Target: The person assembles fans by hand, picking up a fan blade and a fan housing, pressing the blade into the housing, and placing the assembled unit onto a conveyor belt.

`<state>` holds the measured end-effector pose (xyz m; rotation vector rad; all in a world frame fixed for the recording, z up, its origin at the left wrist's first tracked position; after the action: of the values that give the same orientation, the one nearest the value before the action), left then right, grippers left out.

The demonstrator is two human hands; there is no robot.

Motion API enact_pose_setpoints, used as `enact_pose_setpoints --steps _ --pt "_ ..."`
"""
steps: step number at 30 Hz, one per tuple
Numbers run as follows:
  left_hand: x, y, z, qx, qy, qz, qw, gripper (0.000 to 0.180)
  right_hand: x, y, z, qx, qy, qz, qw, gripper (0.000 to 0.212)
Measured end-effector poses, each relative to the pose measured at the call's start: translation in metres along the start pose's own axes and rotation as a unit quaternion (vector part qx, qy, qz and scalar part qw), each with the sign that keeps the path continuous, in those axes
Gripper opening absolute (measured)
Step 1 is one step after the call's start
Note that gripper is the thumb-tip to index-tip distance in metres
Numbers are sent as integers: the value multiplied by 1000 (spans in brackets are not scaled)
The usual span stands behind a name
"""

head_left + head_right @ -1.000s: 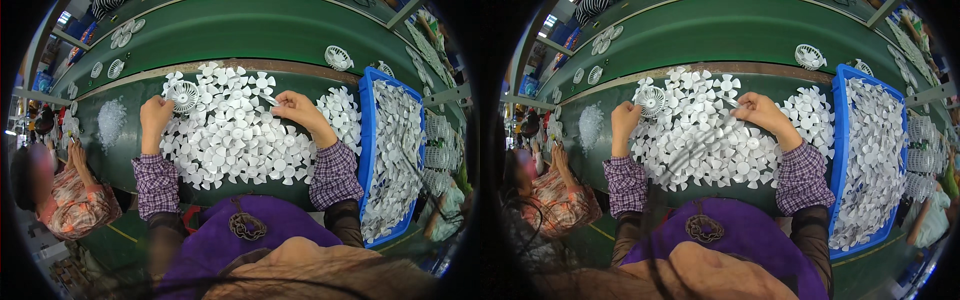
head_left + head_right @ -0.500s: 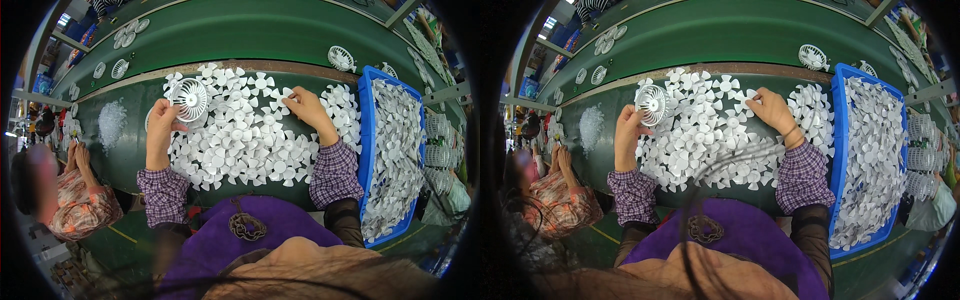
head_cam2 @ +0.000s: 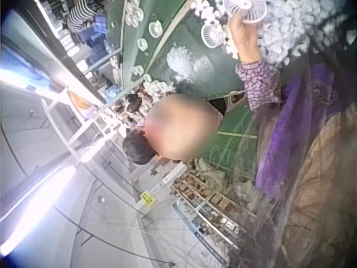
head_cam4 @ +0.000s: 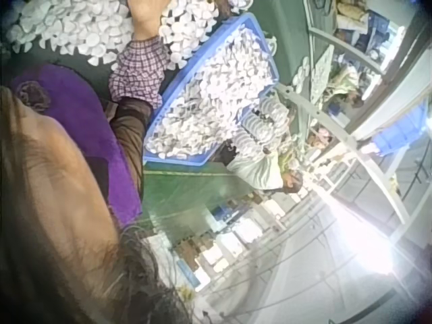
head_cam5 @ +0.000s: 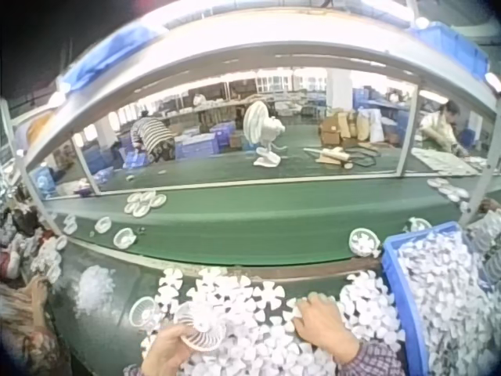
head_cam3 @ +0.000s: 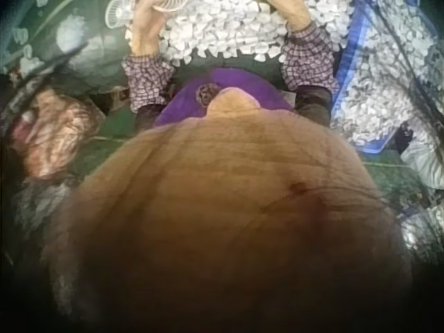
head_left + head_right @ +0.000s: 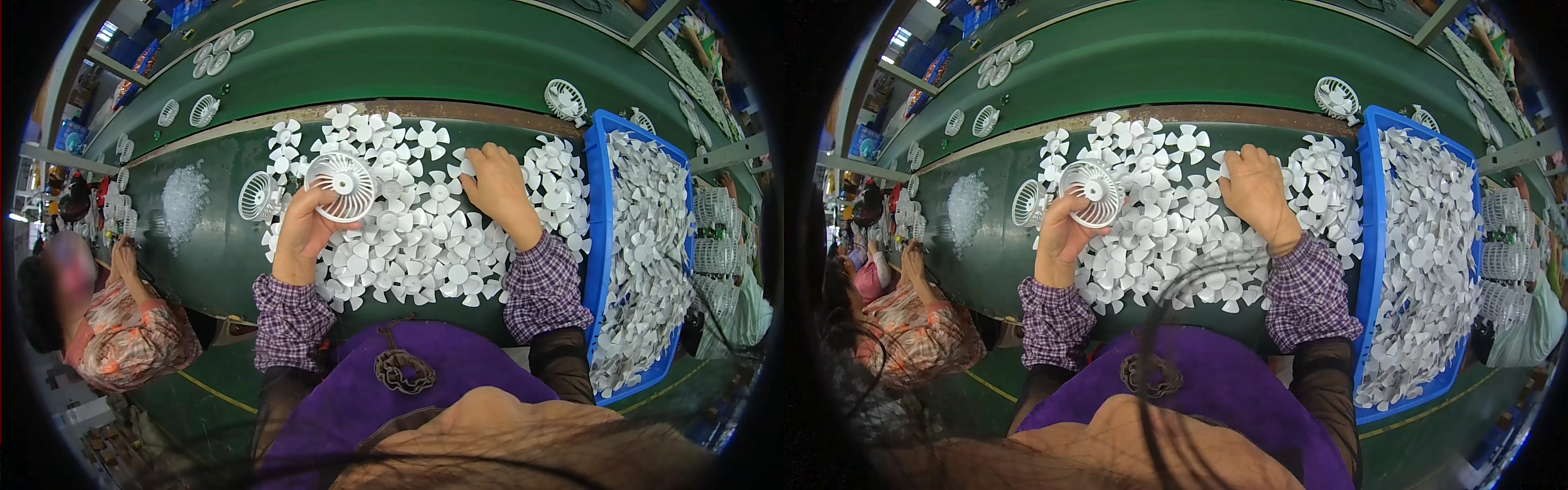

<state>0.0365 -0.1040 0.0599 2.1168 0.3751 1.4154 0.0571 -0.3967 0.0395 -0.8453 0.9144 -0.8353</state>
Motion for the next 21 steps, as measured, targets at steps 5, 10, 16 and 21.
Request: enact_pose_setpoints --steps 5,10,16,21 --pt "-5 28 3 -28 8 28 999 39 -2 -2 2 -12 11 25 1000 29" --pt "-14 35 9 2 31 103 994 35 -18 -23 7 33 13 89 995 32" --pt "-28 40 12 16 39 171 984 35 -55 -52 6 116 -55 213 969 35" --pt "-33 54 11 -16 32 187 982 40 -74 -52 0 124 -105 212 964 35"
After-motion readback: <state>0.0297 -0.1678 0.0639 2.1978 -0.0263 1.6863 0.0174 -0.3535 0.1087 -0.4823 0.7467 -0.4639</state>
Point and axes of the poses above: each hand's wrist, its own z-axis towards the middle knuckle, its own y-axis out of the palm, x = y × z, the point moved 3 cm from there along z, towards the middle knuckle, and after that the axes turned 2 degrees about z, right-handed, at the moved point
